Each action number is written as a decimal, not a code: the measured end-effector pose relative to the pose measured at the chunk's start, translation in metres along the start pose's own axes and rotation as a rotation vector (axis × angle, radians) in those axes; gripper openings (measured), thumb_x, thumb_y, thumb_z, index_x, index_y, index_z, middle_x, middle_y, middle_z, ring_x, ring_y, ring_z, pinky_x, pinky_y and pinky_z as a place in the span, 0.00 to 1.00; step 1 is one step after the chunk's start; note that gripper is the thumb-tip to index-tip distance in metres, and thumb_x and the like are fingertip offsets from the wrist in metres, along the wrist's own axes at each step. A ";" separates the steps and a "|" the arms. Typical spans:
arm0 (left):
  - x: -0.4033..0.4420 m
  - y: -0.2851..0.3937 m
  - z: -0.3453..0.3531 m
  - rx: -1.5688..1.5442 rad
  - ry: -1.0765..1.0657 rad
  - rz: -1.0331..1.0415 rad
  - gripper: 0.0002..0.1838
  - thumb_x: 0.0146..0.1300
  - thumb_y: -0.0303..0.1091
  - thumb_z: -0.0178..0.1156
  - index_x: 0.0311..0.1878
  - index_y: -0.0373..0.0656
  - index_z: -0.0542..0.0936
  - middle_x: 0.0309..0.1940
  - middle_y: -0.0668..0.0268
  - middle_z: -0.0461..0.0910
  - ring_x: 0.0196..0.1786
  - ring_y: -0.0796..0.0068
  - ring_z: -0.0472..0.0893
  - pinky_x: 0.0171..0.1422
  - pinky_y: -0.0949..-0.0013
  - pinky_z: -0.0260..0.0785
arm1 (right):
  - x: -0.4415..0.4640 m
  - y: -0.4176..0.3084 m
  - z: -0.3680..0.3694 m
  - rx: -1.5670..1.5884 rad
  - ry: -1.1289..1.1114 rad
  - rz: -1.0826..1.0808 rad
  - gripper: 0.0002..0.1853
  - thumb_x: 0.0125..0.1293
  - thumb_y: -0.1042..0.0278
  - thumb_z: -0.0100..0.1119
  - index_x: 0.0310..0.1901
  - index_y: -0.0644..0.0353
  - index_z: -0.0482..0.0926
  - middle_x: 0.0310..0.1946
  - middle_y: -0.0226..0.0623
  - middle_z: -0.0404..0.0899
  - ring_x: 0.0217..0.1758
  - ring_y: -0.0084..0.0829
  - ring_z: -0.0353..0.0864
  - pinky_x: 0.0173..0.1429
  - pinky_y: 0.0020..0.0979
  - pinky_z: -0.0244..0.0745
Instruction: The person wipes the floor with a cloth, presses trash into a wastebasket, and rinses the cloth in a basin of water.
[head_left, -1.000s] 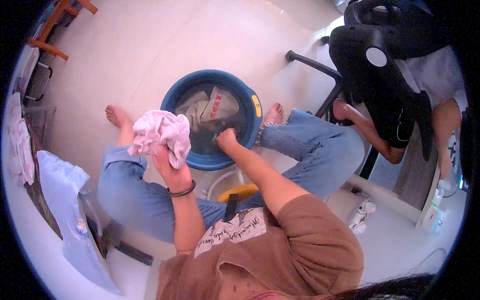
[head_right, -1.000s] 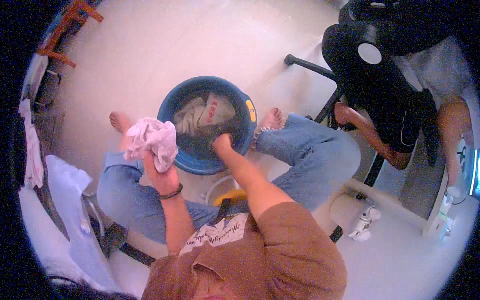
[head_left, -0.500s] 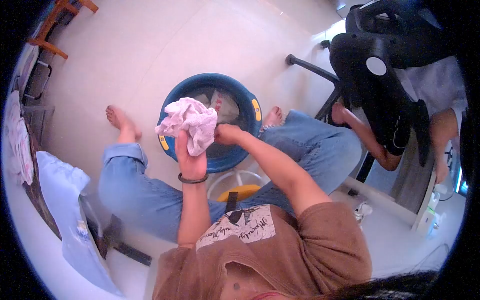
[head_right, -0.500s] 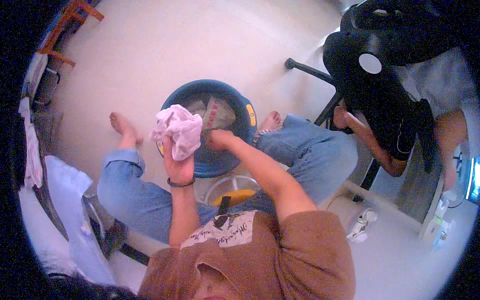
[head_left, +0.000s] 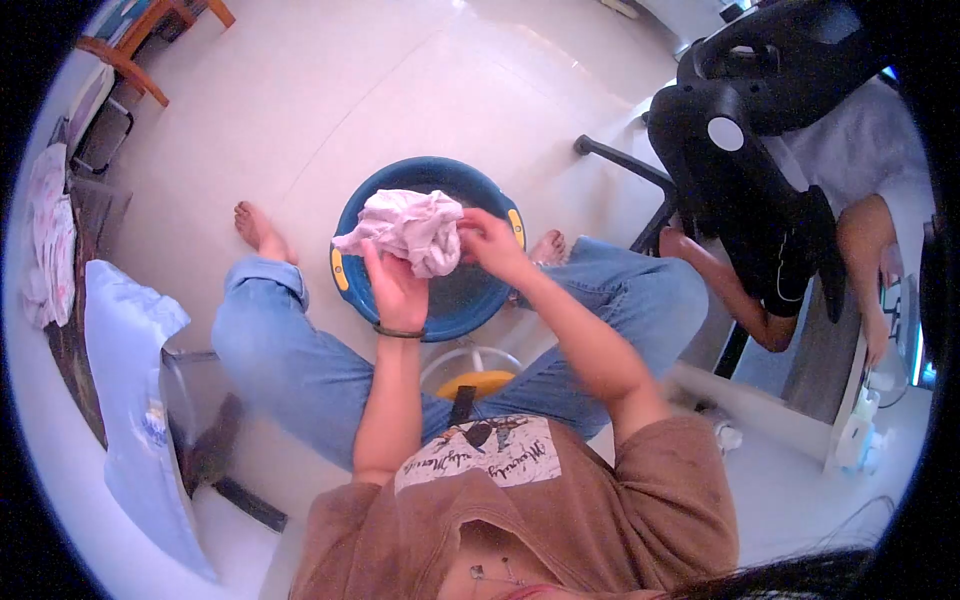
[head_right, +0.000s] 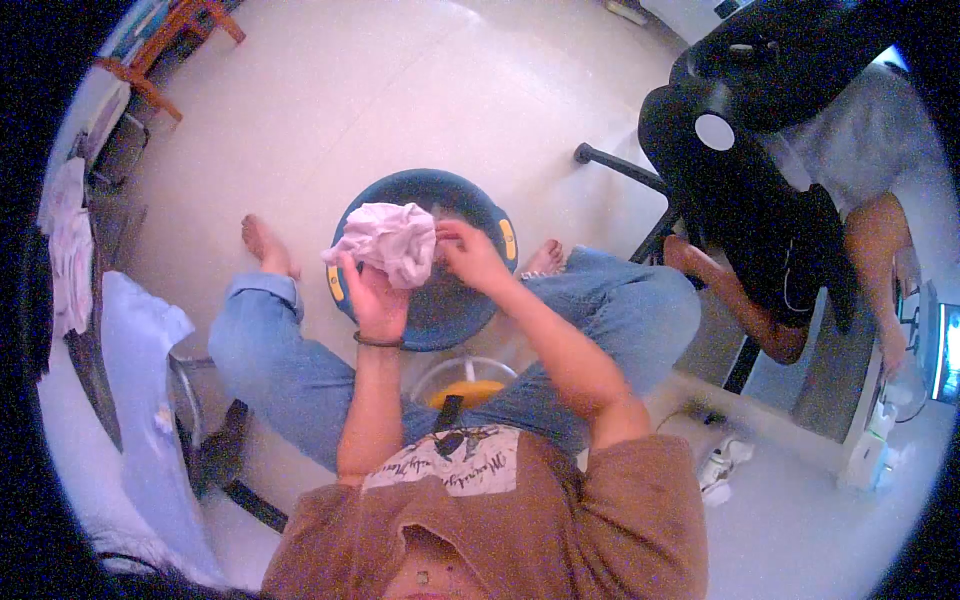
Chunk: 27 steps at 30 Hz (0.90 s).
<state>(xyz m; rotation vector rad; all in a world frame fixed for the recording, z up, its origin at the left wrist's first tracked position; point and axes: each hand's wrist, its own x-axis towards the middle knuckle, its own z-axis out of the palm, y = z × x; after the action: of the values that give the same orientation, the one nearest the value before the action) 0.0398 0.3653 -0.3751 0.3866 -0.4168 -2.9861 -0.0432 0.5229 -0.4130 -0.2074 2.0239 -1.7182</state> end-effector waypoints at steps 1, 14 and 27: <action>0.002 -0.003 0.001 0.008 0.010 0.032 0.31 0.75 0.56 0.34 0.70 0.43 0.60 0.67 0.62 0.65 0.68 0.65 0.66 0.72 0.60 0.55 | -0.007 -0.024 -0.002 0.174 0.023 0.087 0.19 0.66 0.58 0.55 0.54 0.60 0.77 0.44 0.40 0.82 0.44 0.31 0.83 0.44 0.35 0.79; 0.006 -0.002 -0.020 0.020 0.158 0.159 0.19 0.70 0.40 0.52 0.62 0.47 0.69 0.58 0.64 0.74 0.61 0.68 0.72 0.64 0.60 0.65 | -0.028 -0.061 -0.026 0.361 0.402 0.049 0.17 0.72 0.68 0.49 0.60 0.63 0.69 0.50 0.35 0.76 0.52 0.26 0.77 0.55 0.29 0.73; 0.005 -0.005 -0.043 -0.121 0.042 0.125 0.23 0.51 0.19 0.46 0.53 0.40 0.74 0.52 0.62 0.76 0.55 0.64 0.75 0.64 0.59 0.65 | -0.035 -0.096 -0.032 0.887 0.415 0.002 0.17 0.74 0.59 0.43 0.57 0.58 0.70 0.50 0.34 0.76 0.55 0.32 0.74 0.62 0.37 0.67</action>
<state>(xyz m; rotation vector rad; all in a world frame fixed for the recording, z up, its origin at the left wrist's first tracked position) 0.0462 0.3586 -0.4181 0.3951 -0.2455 -2.8583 -0.0446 0.5461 -0.3082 0.4739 1.2801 -2.6165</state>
